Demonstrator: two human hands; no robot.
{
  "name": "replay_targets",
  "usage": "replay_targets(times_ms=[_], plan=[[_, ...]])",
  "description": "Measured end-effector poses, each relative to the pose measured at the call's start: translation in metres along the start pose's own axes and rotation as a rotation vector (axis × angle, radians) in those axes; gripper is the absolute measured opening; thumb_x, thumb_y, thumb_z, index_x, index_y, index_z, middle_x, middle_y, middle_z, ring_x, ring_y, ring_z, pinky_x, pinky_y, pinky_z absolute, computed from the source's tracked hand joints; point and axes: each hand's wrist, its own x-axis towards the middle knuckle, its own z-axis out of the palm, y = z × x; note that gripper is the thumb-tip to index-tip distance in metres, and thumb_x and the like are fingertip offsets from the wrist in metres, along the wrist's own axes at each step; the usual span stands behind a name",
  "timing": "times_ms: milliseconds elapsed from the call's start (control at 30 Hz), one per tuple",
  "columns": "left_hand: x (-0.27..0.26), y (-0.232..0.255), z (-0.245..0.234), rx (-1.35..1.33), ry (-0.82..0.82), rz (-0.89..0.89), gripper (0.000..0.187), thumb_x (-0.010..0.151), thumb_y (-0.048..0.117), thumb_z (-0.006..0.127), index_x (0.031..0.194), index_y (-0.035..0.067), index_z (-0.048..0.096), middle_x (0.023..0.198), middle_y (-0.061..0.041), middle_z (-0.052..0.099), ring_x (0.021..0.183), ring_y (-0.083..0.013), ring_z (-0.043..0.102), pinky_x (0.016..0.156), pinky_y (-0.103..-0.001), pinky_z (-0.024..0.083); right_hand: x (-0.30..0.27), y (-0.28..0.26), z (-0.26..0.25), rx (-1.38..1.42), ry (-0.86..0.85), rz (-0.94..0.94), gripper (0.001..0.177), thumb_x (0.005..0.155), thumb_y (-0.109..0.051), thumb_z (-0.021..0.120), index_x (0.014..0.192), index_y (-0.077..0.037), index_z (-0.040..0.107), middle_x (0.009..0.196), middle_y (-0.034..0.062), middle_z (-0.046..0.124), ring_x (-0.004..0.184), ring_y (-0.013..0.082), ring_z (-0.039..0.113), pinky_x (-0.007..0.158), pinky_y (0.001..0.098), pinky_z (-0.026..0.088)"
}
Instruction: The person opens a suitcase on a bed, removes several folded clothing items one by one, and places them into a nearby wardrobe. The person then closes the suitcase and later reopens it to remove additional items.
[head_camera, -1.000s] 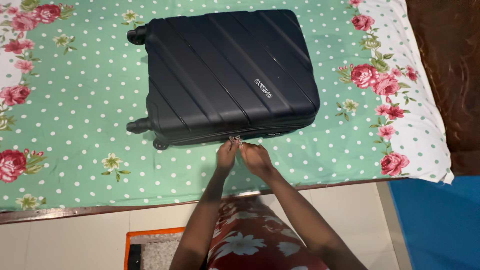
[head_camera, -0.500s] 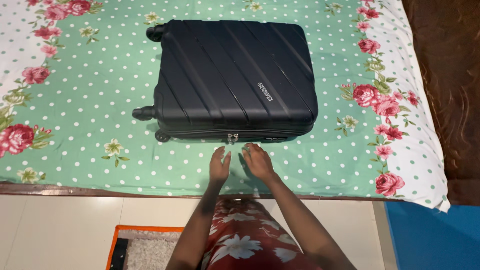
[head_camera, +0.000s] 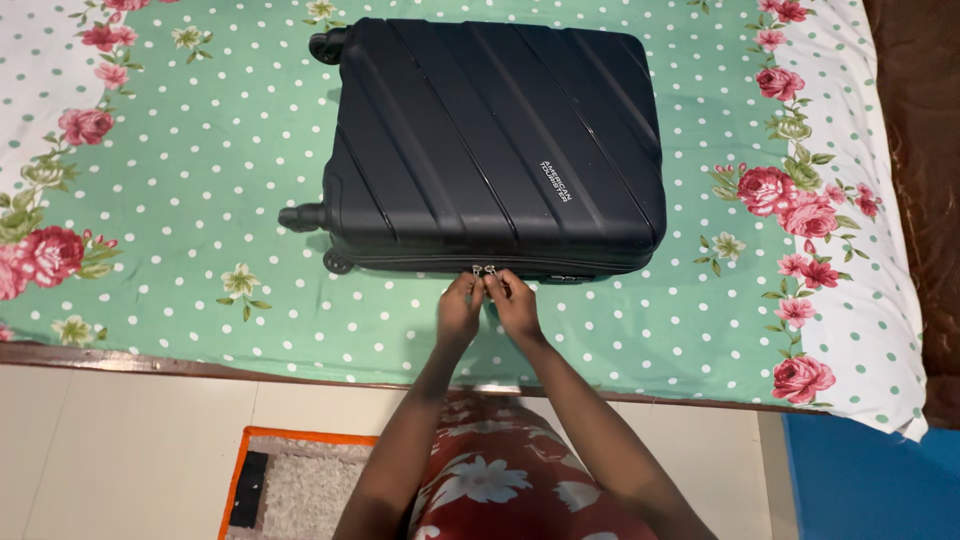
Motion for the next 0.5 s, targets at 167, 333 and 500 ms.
replay_targets(times_ms=[167, 333, 500], plan=[[0.002, 0.010, -0.039, 0.164, -0.094, 0.260, 0.024, 0.106, 0.021, 0.052, 0.091, 0.003, 0.055, 0.084, -0.018, 0.061, 0.079, -0.0395, 0.063, 0.071, -0.049, 0.049, -0.013, -0.034, -0.006, -0.437, 0.097, -0.090, 0.027, 0.105, -0.027, 0.057, 0.090, -0.005, 0.061, 0.076, 0.0156, 0.066, 0.068, 0.0316, 0.065, 0.064, 0.0416, 0.050], [-0.001, -0.014, -0.089, 0.141, -0.129, 0.007, 0.010, 0.098, 0.007, 0.054, 0.090, 0.004, 0.058, 0.086, -0.016, 0.064, 0.077, -0.0324, 0.065, 0.072, -0.042, 0.055, -0.023, -0.044, -0.039, -0.674, 0.239, -0.040, 0.028, 0.105, -0.032, 0.054, 0.093, -0.008, 0.064, 0.084, 0.0185, 0.069, 0.076, 0.0413, 0.066, 0.066, 0.0503, 0.050], [-0.002, -0.035, -0.159, 0.354, 0.021, -0.202, 0.008, 0.099, 0.007, 0.062, 0.103, 0.001, 0.066, 0.105, -0.018, 0.071, 0.092, -0.0273, 0.071, 0.074, -0.040, 0.061, -0.035, -0.044, -0.087, -0.701, 0.389, -0.029, 0.027, 0.105, -0.031, 0.054, 0.104, -0.009, 0.069, 0.083, 0.0175, 0.070, 0.075, 0.0399, 0.067, 0.065, 0.0482, 0.050]])
